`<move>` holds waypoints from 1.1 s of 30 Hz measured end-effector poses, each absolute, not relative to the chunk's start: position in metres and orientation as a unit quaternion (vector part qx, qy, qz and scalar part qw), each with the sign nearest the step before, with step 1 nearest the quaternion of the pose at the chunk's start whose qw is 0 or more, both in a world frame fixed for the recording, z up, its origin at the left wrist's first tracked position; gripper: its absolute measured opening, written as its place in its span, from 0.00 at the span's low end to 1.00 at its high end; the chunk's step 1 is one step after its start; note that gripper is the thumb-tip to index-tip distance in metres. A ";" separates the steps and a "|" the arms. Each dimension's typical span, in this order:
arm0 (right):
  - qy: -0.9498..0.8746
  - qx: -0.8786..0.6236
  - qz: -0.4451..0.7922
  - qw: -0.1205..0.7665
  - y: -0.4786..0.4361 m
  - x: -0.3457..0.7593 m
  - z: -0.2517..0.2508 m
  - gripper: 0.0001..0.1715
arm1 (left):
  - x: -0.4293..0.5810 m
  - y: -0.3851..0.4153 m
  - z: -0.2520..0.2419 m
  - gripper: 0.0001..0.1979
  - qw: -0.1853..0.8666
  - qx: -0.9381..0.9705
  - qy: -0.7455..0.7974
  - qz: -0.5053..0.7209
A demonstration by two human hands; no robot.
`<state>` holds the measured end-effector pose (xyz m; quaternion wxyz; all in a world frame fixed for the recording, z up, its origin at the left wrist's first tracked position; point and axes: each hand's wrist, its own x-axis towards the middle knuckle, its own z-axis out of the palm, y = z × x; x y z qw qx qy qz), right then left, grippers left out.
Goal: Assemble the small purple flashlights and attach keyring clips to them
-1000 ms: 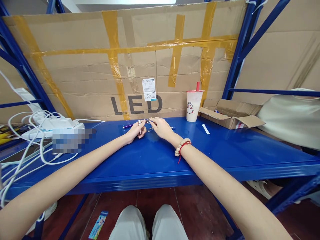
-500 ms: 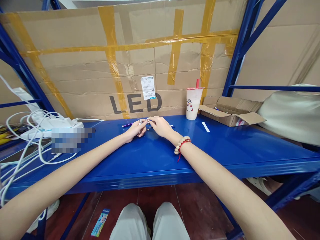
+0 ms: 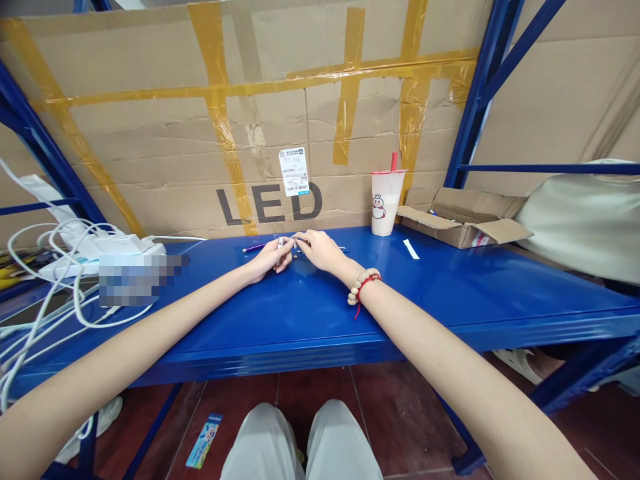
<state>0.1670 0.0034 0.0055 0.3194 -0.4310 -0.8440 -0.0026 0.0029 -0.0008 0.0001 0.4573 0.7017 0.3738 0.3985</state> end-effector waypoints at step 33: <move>-0.840 -0.447 0.013 0.308 -0.001 0.168 0.008 0.17 | 0.006 0.000 -0.001 0.10 0.425 0.726 0.385 0.380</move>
